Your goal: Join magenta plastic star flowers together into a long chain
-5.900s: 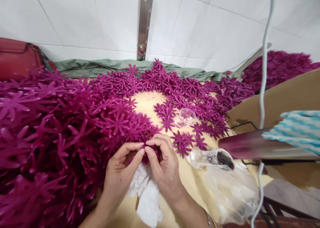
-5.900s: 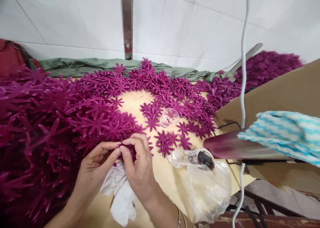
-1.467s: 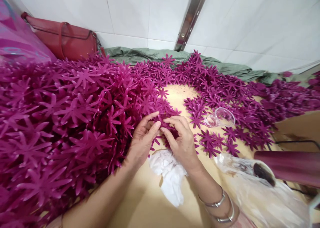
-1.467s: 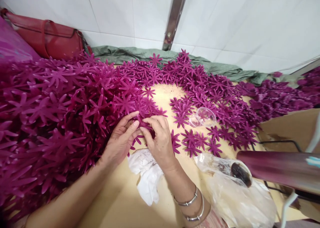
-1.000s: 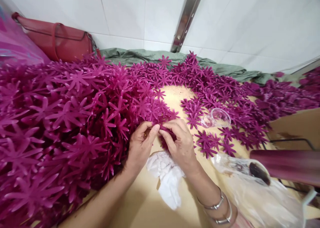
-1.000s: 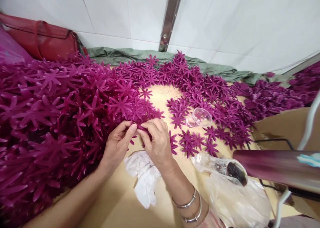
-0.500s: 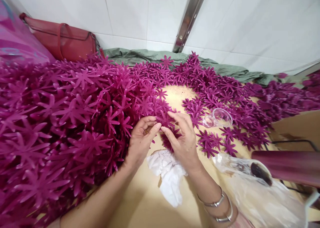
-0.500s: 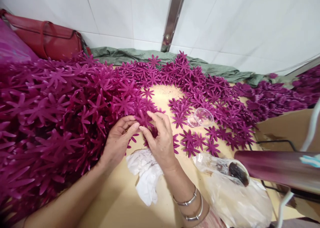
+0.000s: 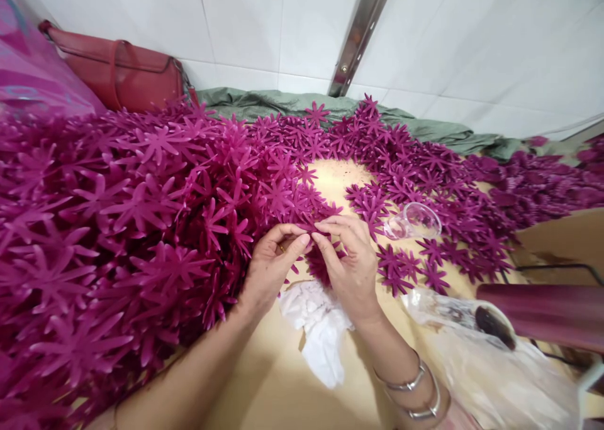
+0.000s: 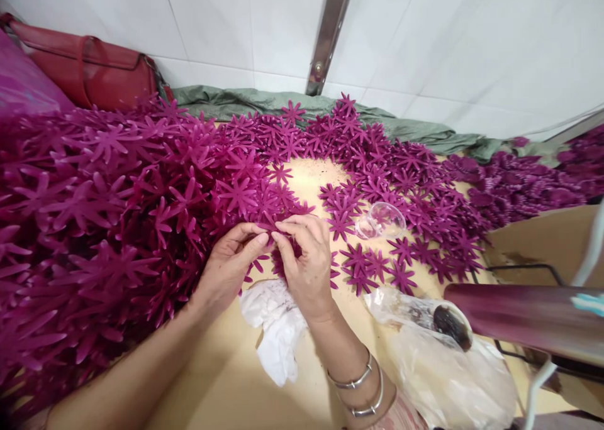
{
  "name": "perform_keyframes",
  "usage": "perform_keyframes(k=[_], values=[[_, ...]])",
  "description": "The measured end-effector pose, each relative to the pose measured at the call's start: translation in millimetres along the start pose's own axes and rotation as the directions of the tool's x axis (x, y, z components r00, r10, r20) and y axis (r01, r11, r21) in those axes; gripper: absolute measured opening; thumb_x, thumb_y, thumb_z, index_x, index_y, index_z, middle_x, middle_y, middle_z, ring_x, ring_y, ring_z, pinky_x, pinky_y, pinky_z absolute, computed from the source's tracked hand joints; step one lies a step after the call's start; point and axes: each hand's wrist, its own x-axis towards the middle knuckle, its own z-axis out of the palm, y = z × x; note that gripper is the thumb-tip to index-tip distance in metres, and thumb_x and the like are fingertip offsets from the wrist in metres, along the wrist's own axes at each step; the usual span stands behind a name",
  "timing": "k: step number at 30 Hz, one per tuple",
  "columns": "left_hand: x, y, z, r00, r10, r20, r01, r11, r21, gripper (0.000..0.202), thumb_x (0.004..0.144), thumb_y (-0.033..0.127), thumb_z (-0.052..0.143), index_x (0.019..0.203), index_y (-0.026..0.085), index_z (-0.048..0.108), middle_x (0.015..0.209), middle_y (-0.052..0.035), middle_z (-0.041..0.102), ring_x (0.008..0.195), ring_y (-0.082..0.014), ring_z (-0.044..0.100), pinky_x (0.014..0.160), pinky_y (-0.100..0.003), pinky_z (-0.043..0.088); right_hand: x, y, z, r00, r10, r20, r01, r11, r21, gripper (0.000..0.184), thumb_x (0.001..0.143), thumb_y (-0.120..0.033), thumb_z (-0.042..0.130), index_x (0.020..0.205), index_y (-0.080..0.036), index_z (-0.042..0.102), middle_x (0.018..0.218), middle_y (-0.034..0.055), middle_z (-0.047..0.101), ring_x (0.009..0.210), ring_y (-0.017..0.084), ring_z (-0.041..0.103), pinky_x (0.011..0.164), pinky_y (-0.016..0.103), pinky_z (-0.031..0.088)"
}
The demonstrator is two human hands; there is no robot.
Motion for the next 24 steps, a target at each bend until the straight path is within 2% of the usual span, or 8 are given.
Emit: perform_keyframes(k=[5, 10, 17, 24], values=[[1.4, 0.0, 0.8, 1.0, 0.003, 0.008, -0.003, 1.0, -0.015, 0.025, 0.073, 0.027, 0.085, 0.087, 0.018, 0.067, 0.088, 0.0011, 0.073, 0.082, -0.0105, 0.066, 0.079, -0.021, 0.053, 0.1, -0.3, 0.4, 0.998, 0.06, 0.018, -0.062, 0.993, 0.1, 0.012, 0.097, -0.017, 0.065, 0.102, -0.023, 0.074, 0.101, 0.0044, 0.069, 0.1, 0.019, 0.066, 0.09, 0.037, 0.054], [2.8, -1.3, -0.2, 1.0, -0.013, 0.018, 0.013, 1.0, -0.014, 0.032, 0.068, 0.021, 0.086, 0.094, 0.019, 0.068, 0.094, 0.0, 0.074, 0.086, -0.0116, 0.066, 0.08, -0.022, 0.053, 1.8, -0.9, -1.1, 0.995, 0.095, 0.03, -0.098, 0.988, 0.121, 0.01, 0.097, -0.019, 0.064, 0.097, -0.024, 0.073, 0.09, 0.0022, 0.068, 0.088, 0.018, 0.065, 0.081, 0.034, 0.054], [3.0, -2.2, -1.1, 1.0, -0.011, -0.012, 0.011, 1.0, 0.004, 0.03, 0.073, 0.028, 0.085, 0.098, 0.019, 0.071, 0.091, -0.0007, 0.074, 0.085, -0.0131, 0.067, 0.084, -0.026, 0.054, 1.8, 0.2, -2.9, 0.984, 0.151, 0.099, -0.165, 0.975, 0.151, 0.01, 0.099, -0.024, 0.062, 0.097, -0.024, 0.072, 0.09, 0.0022, 0.069, 0.088, 0.019, 0.065, 0.079, 0.035, 0.052], [1.7, -1.2, 0.4, 1.0, -0.005, -0.02, 0.005, 1.0, 0.024, 0.029, 0.073, 0.027, 0.084, 0.097, 0.019, 0.072, 0.088, 0.0002, 0.074, 0.079, -0.0118, 0.066, 0.079, -0.024, 0.053, 2.5, 1.5, -3.7, 0.973, 0.191, 0.128, -0.214, 0.955, 0.207, 0.008, 0.097, -0.024, 0.065, 0.095, -0.023, 0.073, 0.092, 0.0018, 0.071, 0.088, 0.017, 0.065, 0.079, 0.032, 0.051]])
